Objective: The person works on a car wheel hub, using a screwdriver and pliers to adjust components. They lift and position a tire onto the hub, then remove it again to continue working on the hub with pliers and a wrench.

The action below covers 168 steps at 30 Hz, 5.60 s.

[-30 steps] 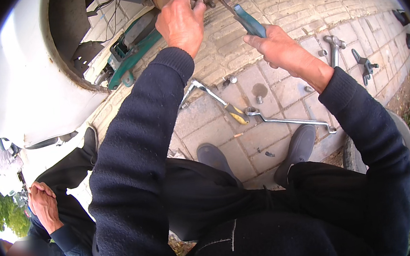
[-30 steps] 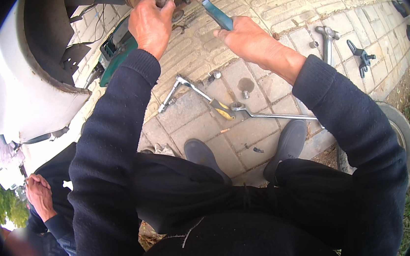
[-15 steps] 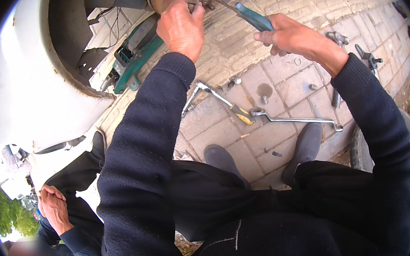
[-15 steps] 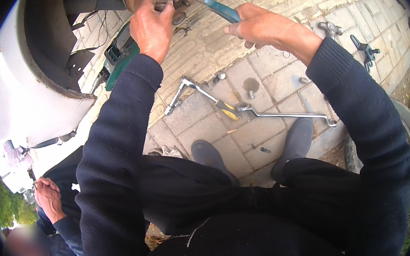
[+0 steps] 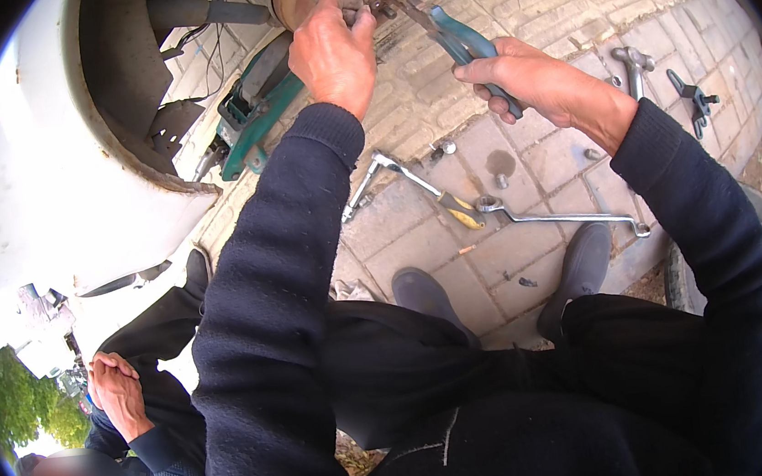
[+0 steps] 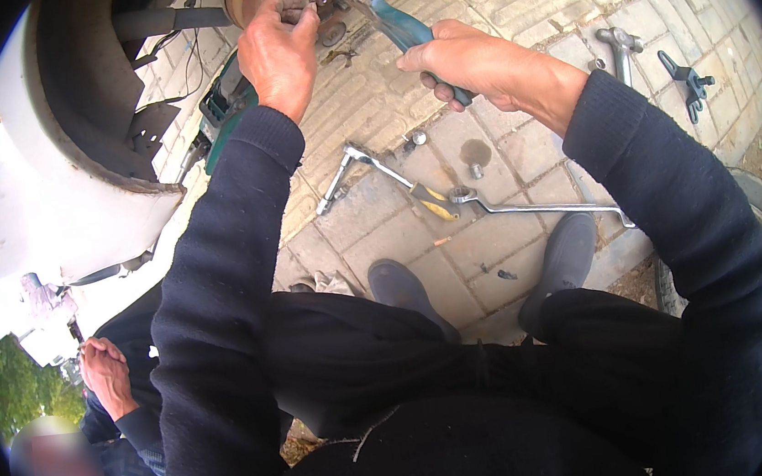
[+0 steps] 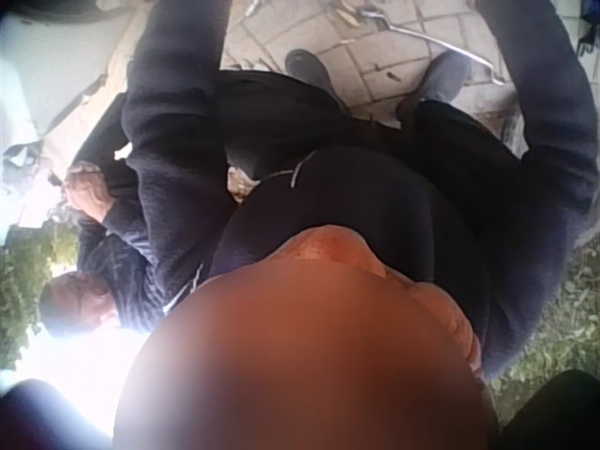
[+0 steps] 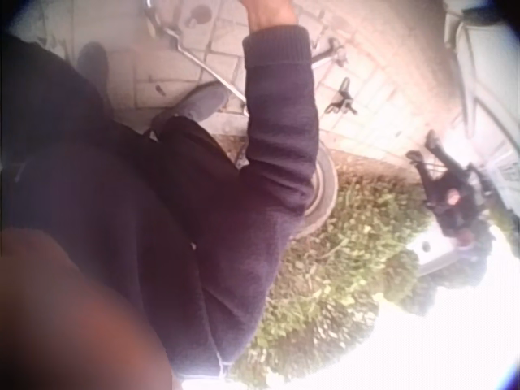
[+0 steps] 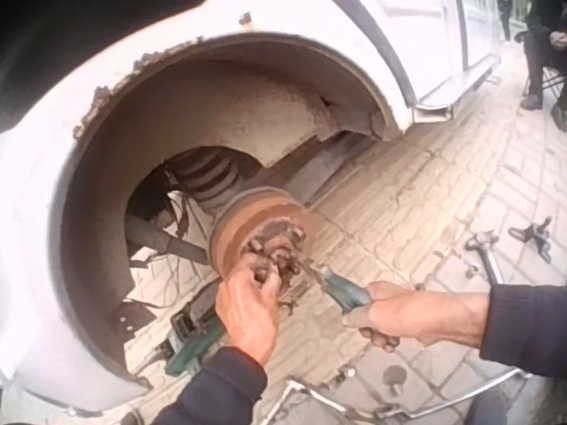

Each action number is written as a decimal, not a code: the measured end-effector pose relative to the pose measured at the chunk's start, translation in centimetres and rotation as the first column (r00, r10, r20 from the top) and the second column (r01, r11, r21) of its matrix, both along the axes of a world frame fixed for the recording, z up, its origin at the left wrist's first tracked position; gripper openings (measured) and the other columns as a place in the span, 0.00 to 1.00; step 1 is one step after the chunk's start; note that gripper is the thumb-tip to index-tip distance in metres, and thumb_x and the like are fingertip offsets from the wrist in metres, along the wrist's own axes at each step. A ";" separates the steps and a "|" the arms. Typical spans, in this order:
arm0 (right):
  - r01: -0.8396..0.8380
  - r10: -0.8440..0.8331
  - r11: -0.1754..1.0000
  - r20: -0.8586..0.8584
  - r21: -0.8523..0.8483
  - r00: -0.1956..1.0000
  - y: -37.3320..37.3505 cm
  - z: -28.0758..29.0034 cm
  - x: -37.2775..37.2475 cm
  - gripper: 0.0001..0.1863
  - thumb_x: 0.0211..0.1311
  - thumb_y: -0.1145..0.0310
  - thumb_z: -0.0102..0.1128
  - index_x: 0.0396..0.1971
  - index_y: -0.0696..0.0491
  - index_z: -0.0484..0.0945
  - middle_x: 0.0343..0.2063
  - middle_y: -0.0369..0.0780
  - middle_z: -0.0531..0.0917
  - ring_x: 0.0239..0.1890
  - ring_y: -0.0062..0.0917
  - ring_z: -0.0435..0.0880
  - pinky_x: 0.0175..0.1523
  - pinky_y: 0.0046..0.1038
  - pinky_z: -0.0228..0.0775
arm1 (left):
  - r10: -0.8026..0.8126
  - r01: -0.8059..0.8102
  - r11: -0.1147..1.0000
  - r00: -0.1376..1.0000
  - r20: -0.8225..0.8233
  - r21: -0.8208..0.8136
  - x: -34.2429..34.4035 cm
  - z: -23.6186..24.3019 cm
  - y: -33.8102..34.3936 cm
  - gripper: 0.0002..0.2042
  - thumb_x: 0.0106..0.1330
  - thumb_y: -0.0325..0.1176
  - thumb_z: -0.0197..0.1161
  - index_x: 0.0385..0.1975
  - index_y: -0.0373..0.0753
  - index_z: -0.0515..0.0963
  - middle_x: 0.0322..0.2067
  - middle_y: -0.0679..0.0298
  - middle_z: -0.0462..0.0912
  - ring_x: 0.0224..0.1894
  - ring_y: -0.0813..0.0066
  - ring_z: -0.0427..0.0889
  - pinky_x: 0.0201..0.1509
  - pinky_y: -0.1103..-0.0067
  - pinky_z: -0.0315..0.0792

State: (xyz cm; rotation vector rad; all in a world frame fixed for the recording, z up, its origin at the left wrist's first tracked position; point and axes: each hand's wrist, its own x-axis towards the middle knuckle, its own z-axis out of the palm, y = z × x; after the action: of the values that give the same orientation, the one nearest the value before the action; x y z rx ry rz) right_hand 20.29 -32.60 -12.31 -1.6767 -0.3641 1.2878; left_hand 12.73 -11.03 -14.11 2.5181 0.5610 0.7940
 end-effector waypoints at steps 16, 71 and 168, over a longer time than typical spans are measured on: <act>-0.037 0.043 0.999 0.152 -0.039 0.988 -0.1 0.1 0.1 0.11 0.71 0.64 0.57 0.38 0.57 0.70 0.26 0.38 0.74 0.25 0.23 0.73 0.27 0.30 0.68 | -0.022 0.019 0.998 0.999 0.045 0.062 0.1 -0.2 0.1 0.10 0.62 0.39 0.70 0.36 0.40 0.85 0.27 0.56 0.88 0.33 0.54 0.88 0.41 0.66 0.78; 0.222 -0.218 0.974 -0.381 -0.034 0.899 0.5 1.3 -0.6 0.12 0.64 0.58 0.65 0.41 0.49 0.78 0.24 0.29 0.69 0.18 0.13 0.58 0.21 0.20 0.48 | 0.002 -0.002 0.992 1.000 -0.001 -0.125 0.3 -0.1 0.0 0.09 0.61 0.38 0.69 0.35 0.41 0.85 0.30 0.57 0.89 0.36 0.52 0.88 0.43 0.64 0.79; -0.130 0.139 0.989 0.144 -0.070 0.980 -0.3 2.8 2.9 0.24 0.71 0.47 0.63 0.38 0.57 0.76 0.26 0.38 0.78 0.23 0.20 0.77 0.27 0.25 0.70 | 0.075 -0.070 0.612 0.997 -0.030 -0.788 -2.3 2.9 -1.9 0.16 0.74 0.40 0.62 0.45 0.29 0.78 0.38 0.53 0.86 0.37 0.65 0.86 0.42 0.73 0.79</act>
State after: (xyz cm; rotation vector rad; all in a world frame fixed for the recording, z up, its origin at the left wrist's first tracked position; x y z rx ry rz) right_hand 23.16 -32.85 -9.52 -1.8304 -0.5403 1.2861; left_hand 10.45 -12.92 -11.25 1.6601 0.8024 0.4201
